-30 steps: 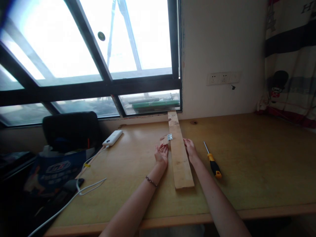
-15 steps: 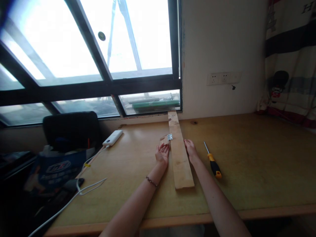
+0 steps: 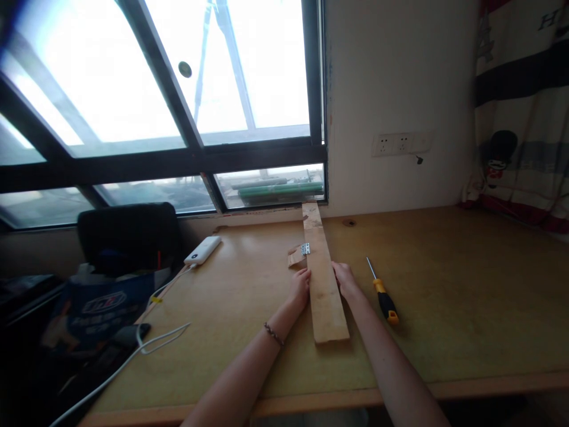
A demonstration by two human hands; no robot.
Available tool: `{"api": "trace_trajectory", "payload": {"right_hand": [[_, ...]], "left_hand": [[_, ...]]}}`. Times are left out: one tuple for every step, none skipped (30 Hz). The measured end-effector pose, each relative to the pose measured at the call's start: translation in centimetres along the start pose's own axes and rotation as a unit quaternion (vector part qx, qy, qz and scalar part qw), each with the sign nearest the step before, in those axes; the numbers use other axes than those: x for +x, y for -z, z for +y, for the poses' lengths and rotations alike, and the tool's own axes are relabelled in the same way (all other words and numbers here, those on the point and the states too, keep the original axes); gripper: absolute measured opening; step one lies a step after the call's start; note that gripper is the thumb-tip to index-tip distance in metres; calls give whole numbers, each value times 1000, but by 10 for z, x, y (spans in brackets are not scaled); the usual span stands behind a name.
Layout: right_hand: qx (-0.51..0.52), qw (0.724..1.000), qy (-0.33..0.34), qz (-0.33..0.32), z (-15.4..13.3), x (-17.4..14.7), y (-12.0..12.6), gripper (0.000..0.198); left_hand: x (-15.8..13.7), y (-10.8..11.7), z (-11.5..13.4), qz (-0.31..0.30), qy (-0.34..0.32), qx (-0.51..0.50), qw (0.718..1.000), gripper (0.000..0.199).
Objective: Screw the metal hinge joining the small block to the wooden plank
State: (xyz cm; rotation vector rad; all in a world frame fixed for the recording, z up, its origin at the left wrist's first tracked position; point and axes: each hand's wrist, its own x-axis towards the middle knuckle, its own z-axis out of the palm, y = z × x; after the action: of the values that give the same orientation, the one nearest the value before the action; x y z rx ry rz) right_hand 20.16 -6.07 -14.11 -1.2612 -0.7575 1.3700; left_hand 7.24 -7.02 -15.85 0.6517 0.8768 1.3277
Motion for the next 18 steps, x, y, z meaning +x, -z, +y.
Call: {"api": "trace_trajectory", "payload": {"right_hand": [[1,1000,-1,-2,-1,-1,0,16],[3,1000,-2,-4,-1,-2,-1,16],[5,1000,-3,-6,-2,-3,-1,16],[7,1000,-4,-8,-3,-4,-2,17],[8,1000,-5,-9,-4,-5,-2,17],[9,1000,-6,-9,-4,-6,-3,18],[9,1000,-6,-7,-5,-7,-3,18],[7,1000,-6,-5,-6,-8,-3,19],[4,1000,-3,-5,-6,-9,-3,19],[-1,1000,0,-5,-7,-10,-3,20],[-7,1000,3,-4,-7,-10,-2,20],[-15,1000,5,-3,-6,-10,-2,21],[-22,1000,6,-1,-5,-10,-2,22],[-31,1000,6,2,-4,-9,-2,23],[-41,999,10,7,-2,-8,-2,24],[-51,998,19,9,0,-7,-2,25],[-58,998,32,8,2,-6,-2,25],[-65,997,45,5,3,-4,-2,26]], "left_hand": [[-1,-2,1,-7,3,-14,1000,15],[-2,-3,3,-8,5,-27,1000,15],[-3,-4,4,-6,7,-40,999,15],[-4,-5,6,-4,8,-52,999,15],[-4,-6,7,-3,9,-65,998,17],[-5,-6,8,-5,11,-76,997,19],[-5,-6,9,-10,13,-82,996,21],[-5,-6,10,-14,15,-85,996,24],[-6,-6,10,-18,18,-84,996,27],[-6,-6,10,-20,21,-81,996,28],[-6,-5,11,-20,22,-78,997,30],[-6,-5,10,-20,21,-76,997,30],[-6,-5,10,-19,20,-77,997,30],[-6,-4,9,-18,18,-78,997,31],[-6,-3,9,-19,15,-79,997,31],[-6,-3,8,-21,13,-82,996,32],[-6,-2,8,-24,10,-85,996,33],[-6,-2,7,-26,8,-88,996,34]]}}
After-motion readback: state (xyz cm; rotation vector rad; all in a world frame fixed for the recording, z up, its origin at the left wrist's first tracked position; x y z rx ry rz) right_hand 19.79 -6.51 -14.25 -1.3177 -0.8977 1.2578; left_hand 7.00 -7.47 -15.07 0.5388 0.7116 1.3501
